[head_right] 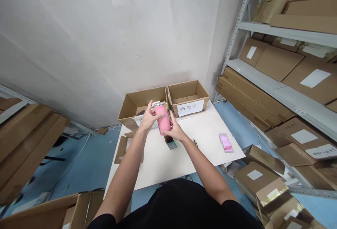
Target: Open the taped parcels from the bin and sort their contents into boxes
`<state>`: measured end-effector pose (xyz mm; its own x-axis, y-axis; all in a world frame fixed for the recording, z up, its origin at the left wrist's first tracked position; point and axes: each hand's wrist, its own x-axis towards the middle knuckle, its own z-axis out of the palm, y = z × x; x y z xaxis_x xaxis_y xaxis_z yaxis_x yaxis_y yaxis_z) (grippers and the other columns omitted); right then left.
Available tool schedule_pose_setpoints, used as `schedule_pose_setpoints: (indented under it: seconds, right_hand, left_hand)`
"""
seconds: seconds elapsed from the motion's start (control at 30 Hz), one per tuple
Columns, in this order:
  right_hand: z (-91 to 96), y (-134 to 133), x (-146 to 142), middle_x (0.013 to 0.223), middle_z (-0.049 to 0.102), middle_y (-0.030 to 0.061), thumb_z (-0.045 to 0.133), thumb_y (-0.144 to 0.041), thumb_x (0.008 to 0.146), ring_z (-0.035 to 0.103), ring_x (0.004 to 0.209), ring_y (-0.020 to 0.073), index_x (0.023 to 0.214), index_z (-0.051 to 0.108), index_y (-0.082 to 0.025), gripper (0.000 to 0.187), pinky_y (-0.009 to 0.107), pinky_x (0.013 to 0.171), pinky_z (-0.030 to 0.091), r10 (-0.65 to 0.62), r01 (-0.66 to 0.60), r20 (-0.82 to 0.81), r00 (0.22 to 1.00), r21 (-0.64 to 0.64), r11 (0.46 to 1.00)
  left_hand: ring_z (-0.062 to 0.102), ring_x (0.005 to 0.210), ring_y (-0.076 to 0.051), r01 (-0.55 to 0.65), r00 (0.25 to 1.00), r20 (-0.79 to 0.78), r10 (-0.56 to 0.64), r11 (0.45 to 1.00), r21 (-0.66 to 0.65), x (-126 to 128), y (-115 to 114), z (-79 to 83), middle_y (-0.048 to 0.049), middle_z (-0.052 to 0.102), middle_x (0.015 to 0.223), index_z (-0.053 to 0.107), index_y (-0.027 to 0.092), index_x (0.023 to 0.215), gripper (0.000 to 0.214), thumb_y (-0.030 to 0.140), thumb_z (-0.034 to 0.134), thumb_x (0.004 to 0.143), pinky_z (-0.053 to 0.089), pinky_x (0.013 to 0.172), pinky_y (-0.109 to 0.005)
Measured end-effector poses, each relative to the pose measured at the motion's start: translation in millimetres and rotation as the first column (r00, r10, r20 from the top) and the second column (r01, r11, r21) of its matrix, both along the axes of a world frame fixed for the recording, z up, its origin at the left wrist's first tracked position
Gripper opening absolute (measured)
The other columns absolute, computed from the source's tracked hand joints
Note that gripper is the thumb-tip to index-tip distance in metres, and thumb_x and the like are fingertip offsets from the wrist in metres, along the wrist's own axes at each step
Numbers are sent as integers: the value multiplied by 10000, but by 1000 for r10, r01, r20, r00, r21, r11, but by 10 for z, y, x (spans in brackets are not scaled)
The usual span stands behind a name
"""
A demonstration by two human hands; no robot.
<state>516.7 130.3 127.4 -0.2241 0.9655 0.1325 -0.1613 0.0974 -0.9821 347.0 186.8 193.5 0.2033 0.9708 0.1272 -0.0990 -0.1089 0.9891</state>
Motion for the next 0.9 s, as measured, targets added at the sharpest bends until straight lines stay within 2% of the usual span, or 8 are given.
schedule_pose_setpoints:
  seconds: [0.1, 0.2, 0.37, 0.5, 0.57, 0.67, 0.8, 0.9]
  right_hand:
    - [-30, 4, 46, 1235, 699, 93, 945, -396, 665, 703, 1033, 254, 1703, 55, -331, 1368, 457, 938, 590, -11, 11, -5, 1000, -35, 999]
    - [-73, 24, 88, 1206, 702, 80, 970, -390, 624, 691, 1043, 253, 1704, 72, -319, 1406, 454, 959, 581, -77, 77, 10, 997, -28, 997]
    - [-146, 49, 112, 1197, 712, 66, 892, -406, 710, 703, 1025, 241, 1702, 65, -330, 1294, 442, 938, 590, 68, -75, -104, 992, -69, 995]
    - [-157, 33, 98, 1268, 683, 80, 943, -349, 633, 688, 1065, 246, 1701, 79, -334, 1374, 439, 966, 579, -62, 61, -24, 998, -28, 998]
    - [-152, 16, 100, 1295, 673, 88, 931, -361, 656, 688, 1084, 245, 1701, 59, -337, 1361, 441, 973, 577, -37, 37, -18, 999, -29, 999]
    - [-145, -12, 119, 1265, 689, 87, 887, -389, 719, 704, 1060, 246, 1702, 41, -328, 1298, 435, 944, 588, 50, -52, -36, 998, -50, 997]
    - [-159, -34, 162, 1207, 698, 61, 934, -391, 669, 697, 1022, 252, 1699, 77, -352, 1341, 444, 942, 585, -116, 121, 149, 982, -22, 992]
    - [-191, -27, 196, 1183, 689, 52, 907, -385, 704, 692, 1031, 243, 1701, 33, -351, 1326, 440, 953, 575, -87, 88, 137, 987, -4, 996]
  left_hand:
    - [709, 1070, -213, 20, 1000, 8, -21, 1000, 19, 54, -8, -41, -100, 726, 1248, -51, 305, 1695, 1401, 382, 939, 707, 553, 1005, -400]
    - [705, 1064, -217, -64, 997, -39, 65, 998, 23, 95, -7, -71, -94, 722, 1239, -43, 308, 1696, 1477, 356, 983, 634, 559, 986, -388]
    - [716, 1032, -211, 2, 1000, 1, -2, 999, -37, 107, -19, -90, -85, 743, 1195, -85, 283, 1691, 1425, 410, 936, 706, 549, 1018, -421]
    - [701, 1108, -223, -48, 998, -48, 48, 999, -14, 133, -15, -123, -94, 717, 1275, -67, 319, 1691, 1465, 391, 970, 659, 541, 1044, -418]
    - [716, 1044, -213, -67, 997, -31, 65, 996, -54, 154, -9, -156, -87, 738, 1210, -85, 298, 1690, 1489, 371, 977, 648, 557, 1019, -426]
    - [727, 997, -192, 7, 999, 41, -4, 998, -70, 179, -8, -209, -67, 752, 1153, -104, 302, 1685, 1417, 397, 926, 718, 562, 1009, -424]
    - [709, 1081, -202, -51, 999, -14, 51, 998, -20, 193, -5, -261, -83, 720, 1255, -58, 331, 1691, 1419, 366, 946, 688, 561, 1004, -386]
    - [715, 1016, -200, -81, 997, -14, 80, 995, -62, 174, 5, -287, -87, 735, 1204, -59, 281, 1694, 1422, 352, 943, 688, 574, 969, -390]
